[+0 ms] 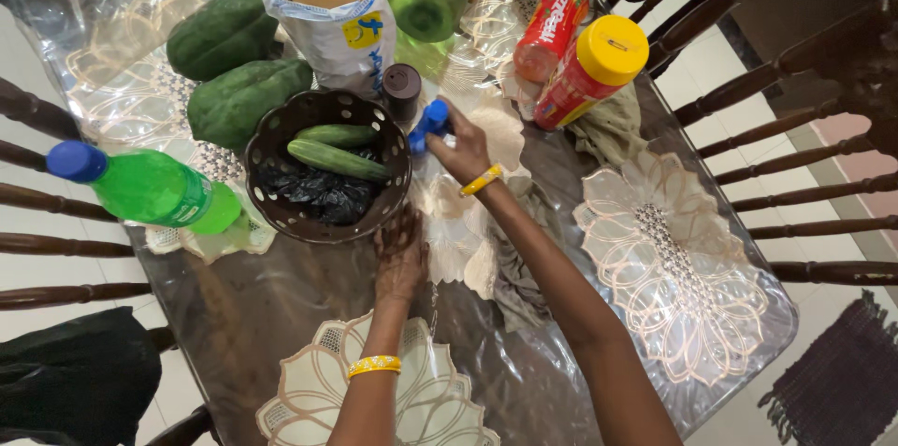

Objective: The person wipes a glass dining table with a cloth, moving several items including bottles, a colander with cucumbers, and decorative placemats to clean underneath them. The person repeatedly wipes the same areas and repositions items multiple times.

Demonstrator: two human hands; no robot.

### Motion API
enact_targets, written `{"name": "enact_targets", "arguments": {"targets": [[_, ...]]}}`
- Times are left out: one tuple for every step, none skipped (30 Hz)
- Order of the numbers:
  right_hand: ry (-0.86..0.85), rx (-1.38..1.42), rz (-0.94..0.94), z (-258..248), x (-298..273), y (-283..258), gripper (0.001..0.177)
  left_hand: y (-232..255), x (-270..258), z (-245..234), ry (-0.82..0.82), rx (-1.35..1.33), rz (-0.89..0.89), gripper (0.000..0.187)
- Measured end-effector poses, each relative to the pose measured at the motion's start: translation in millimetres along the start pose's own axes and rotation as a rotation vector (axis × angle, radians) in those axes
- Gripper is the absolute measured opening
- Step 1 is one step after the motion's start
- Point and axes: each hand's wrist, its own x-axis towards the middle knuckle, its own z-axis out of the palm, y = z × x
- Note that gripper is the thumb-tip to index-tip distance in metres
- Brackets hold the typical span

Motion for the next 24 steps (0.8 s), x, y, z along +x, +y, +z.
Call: {"name": "enact_targets", "arguments": {"targets": [[-0.03,-0.037,0.03,6,3,1,0.069,1,2,-3,-0.013,-0.004,-0.008,0.067],[-0.042,-0.061,0.012,11,3,2,0.071,3,2,-6,-0.023,0.007,-0.01,0.067],[-0.054,-0.084,-0.006,15,4,3,0.073,4,3,-8,-0.032,0.017,-0.013,0.067],[-0.064,-0.107,-0.024,18,5,5,0.075,5,4,-12,-0.041,0.028,-0.015,0.067],[-0.06,-0.15,-0.02,21,6,6,0.081,6,5,-16,-0.041,0.027,-0.018,0.068],[-0.056,-0.196,-0.013,21,5,8,0.087,8,5,-21,-0.044,0.024,-0.021,0.068],[-0.052,-0.241,-0.005,20,3,10,0.093,9,4,-22,-0.047,0.021,-0.025,0.068],[-0.046,-0.231,0.014,17,1,13,0.095,9,4,-19,-0.054,0.016,-0.025,0.069],[-0.039,-0.22,0.033,12,-3,17,0.097,9,3,-17,-0.061,0.01,-0.025,0.069],[-0.029,-0.21,0.052,10,-7,22,0.099,8,2,-18,-0.067,0.006,-0.023,0.069],[-0.003,-0.19,0.012,6,-15,27,0.096,7,2,-17,-0.061,0.008,-0.023,0.068],[0.022,-0.171,-0.026,0,-24,34,0.093,7,1,-17,-0.056,0.009,-0.023,0.068],[0.048,-0.152,-0.065,-7,-35,42,0.091,6,0,-16,-0.051,0.009,-0.023,0.067],[0.097,-0.17,-0.03,-17,-47,50,0.084,5,2,-15,-0.058,0.006,-0.026,0.067],[0.146,-0.187,0.005,-27,-61,60,0.078,4,3,-14,-0.066,0.003,-0.028,0.067],[0.193,-0.206,0.045,-40,-75,70,0.072,4,2,-12,-0.077,-0.002,-0.031,0.067],[0.258,-0.276,0.104,-55,-86,81,0.061,5,1,-10,-0.094,-0.001,-0.038,0.066],[0.325,-0.345,0.162,-71,-92,91,0.05,4,1,-9,-0.11,0.002,-0.044,0.066],[0.428,-0.43,0.117,-89,-96,99,0.049,4,1,-7,-0.125,0.006,-0.051,0.066],[0.53,-0.514,0.071,-107,-98,106,0.048,3,1,-6,-0.115,-0.002,-0.046,0.067],[0.592,-0.567,0.06,-125,-100,108,0.049,2,0,-5,-0.106,-0.009,-0.04,0.068],[0.654,-0.617,0.042,-140,-96,107,0.051,1,1,-5,-0.09,-0.013,-0.037,0.068],[0.694,-0.658,0.004,-156,-91,104,0.055,0,3,-5,-0.089,-0.008,-0.035,0.068],[0.73,-0.699,-0.031,-171,-87,98,0.059,1,2,-4,-0.091,-0.004,-0.036,0.068]]}}
